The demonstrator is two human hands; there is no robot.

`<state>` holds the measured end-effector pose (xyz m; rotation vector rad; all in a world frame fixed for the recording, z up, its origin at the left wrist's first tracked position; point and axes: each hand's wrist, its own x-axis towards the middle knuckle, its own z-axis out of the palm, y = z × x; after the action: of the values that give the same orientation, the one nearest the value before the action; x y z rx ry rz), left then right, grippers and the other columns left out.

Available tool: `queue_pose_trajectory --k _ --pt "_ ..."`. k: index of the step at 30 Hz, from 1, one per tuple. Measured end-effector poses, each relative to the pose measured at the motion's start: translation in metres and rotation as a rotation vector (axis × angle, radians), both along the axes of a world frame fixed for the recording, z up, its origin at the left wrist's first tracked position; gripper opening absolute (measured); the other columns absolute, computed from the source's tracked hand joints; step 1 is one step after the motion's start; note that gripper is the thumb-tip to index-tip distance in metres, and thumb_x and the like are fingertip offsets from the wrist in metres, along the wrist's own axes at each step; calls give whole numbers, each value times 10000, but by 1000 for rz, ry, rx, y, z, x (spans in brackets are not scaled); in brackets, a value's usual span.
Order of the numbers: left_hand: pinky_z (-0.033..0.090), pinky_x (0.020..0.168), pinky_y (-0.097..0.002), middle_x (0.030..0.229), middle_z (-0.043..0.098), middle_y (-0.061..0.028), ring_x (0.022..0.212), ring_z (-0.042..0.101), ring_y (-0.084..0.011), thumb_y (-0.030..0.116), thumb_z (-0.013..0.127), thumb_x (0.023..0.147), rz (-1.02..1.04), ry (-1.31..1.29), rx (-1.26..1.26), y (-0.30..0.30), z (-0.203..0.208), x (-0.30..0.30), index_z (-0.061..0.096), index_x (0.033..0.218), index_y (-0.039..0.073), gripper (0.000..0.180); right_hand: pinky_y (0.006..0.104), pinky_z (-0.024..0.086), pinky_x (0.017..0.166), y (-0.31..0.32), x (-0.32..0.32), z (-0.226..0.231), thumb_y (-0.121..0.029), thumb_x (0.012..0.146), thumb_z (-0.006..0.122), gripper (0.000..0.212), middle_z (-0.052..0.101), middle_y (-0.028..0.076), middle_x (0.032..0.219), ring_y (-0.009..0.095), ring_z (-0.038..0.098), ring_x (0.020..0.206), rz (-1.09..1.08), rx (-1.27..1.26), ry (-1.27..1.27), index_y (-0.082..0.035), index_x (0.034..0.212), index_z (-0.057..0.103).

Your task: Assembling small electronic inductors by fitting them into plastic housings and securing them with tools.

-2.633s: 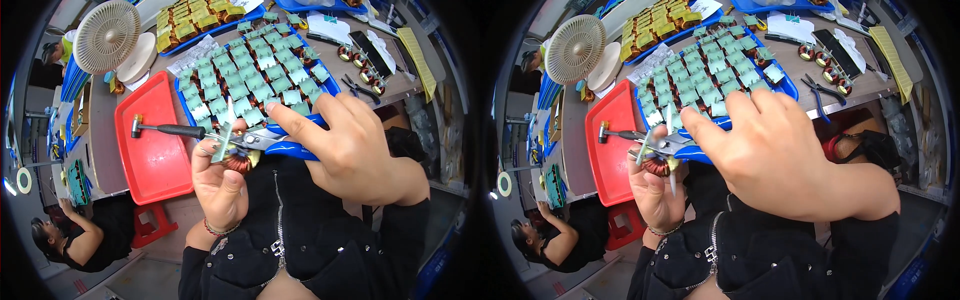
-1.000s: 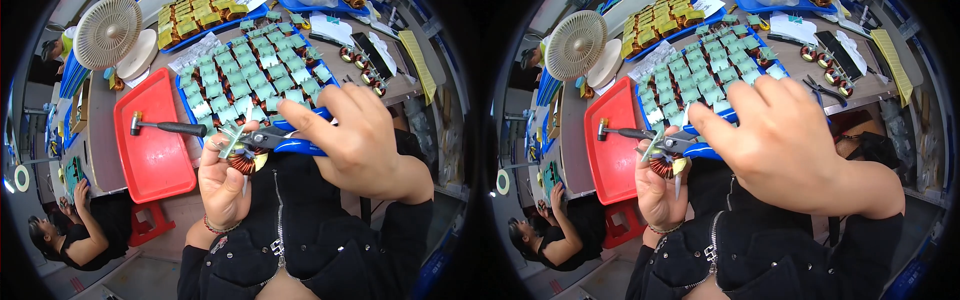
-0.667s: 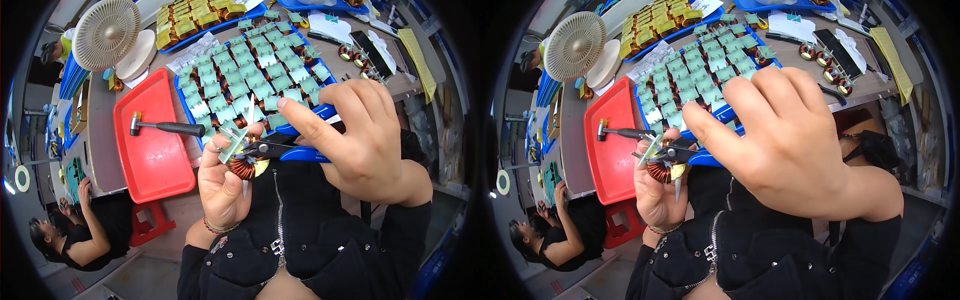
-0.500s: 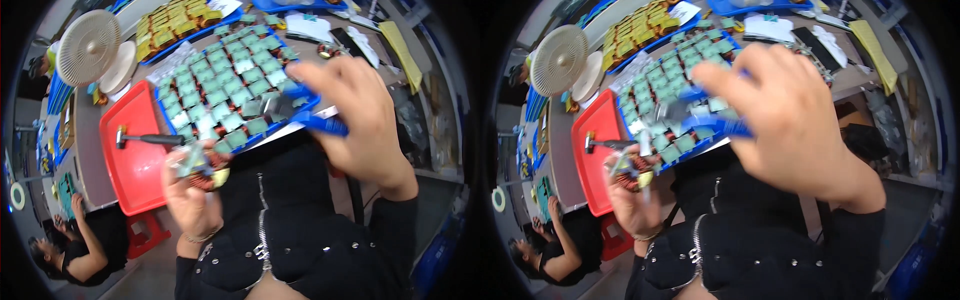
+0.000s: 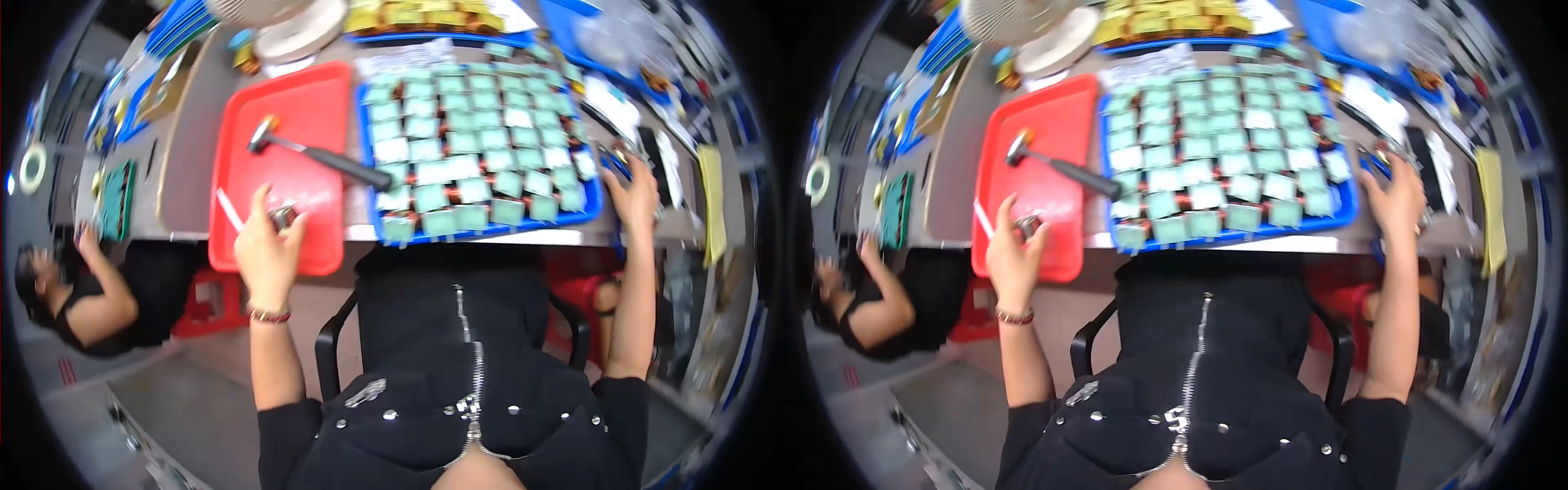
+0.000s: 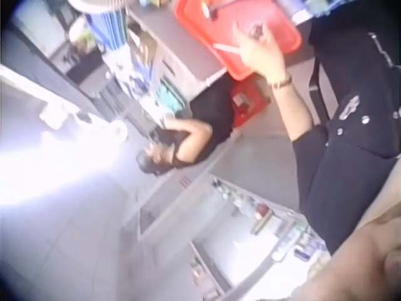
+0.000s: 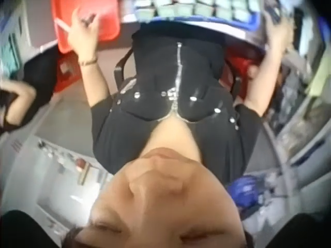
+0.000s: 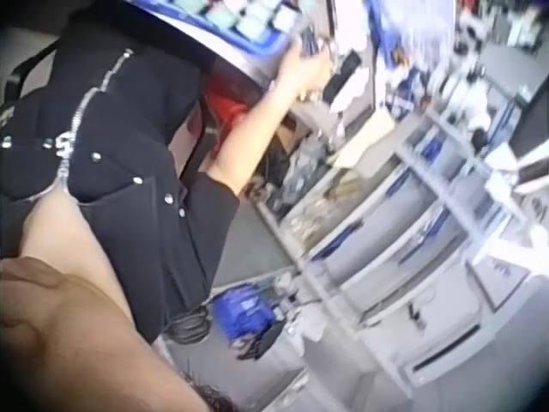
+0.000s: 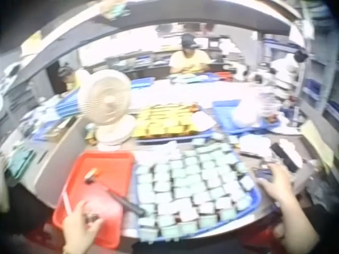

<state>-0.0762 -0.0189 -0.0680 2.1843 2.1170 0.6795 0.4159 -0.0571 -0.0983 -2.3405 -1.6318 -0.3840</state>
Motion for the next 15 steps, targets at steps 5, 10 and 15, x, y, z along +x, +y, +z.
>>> queue_pose_trajectory --k 5,10,15 --pt "463 585 -371 752 603 -127 702 601 -299 318 759 623 36 219 4 1 -19 -23 510 1066 55 572 338 438 792 13 -27 32 -203 768 666 347 587 113 1017 250 555 907 181 191 32 -45 1065 582" --pt "472 637 -377 850 599 -127 783 604 -297 333 788 572 47 92 -148 -3 -7 -45 527 1075 66 626 273 420 776 41 -134 83 -113 803 621 380 578 65 1006 134 510 852 484 159 456 -25 1162 535" --pt "473 662 -373 934 573 -83 849 589 -283 233 806 541 -62 -52 -136 -5 -15 -65 547 1016 84 561 287 416 774 90 -277 83 -127 788 631 420 574 66 996 163 512 873 1012 -37 484 -69 1186 509"
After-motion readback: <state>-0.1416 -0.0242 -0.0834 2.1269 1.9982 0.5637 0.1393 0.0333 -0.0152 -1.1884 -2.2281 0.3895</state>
